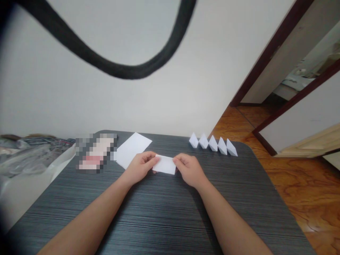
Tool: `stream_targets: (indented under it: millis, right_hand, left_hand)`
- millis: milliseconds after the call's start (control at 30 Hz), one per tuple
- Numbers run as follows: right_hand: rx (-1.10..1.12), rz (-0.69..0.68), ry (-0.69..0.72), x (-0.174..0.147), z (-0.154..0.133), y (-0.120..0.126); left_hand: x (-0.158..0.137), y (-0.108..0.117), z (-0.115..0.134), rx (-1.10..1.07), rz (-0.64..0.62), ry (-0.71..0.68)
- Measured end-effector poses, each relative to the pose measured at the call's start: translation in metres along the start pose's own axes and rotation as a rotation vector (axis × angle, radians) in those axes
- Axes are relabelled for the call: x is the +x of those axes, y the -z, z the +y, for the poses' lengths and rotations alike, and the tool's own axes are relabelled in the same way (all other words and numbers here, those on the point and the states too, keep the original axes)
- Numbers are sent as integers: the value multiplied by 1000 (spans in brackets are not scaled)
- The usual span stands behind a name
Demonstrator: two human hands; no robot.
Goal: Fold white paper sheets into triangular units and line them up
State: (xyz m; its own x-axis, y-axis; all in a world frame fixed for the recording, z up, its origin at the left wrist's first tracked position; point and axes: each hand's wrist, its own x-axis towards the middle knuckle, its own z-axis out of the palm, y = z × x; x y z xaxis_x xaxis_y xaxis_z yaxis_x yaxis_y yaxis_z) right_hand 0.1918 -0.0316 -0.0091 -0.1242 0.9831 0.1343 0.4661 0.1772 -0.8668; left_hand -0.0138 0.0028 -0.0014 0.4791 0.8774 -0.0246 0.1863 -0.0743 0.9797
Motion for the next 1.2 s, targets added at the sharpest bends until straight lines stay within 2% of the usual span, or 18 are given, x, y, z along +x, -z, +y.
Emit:
stream_targets:
  millis: [67,200,300,533,833,1000,1200]
  right_hand:
    - [8,22,-7,0,1,-1]
    - [57,54,-3,0,4,-3]
    - [133,13,-24,0,5,-6]
    - [95,-73,47,0,0,-6]
    - [-38,-60,29,1,-7,-4]
    - [44,-71,-65,1,0,-3]
    - [103,-73,-114,2,5,-4]
  left_hand:
    - [-1,0,-1,7,-62,20]
    - [-3,-1,-1,61,-78,22]
    - [-4,-2,1,88,-103,31]
    - [-6,-6,8,167,-187,7]
    - [-7,-6,11,183,-165,-7]
    - [-5,-3,5,107,-100,60]
    - [-5,0,3,64,-105,44]
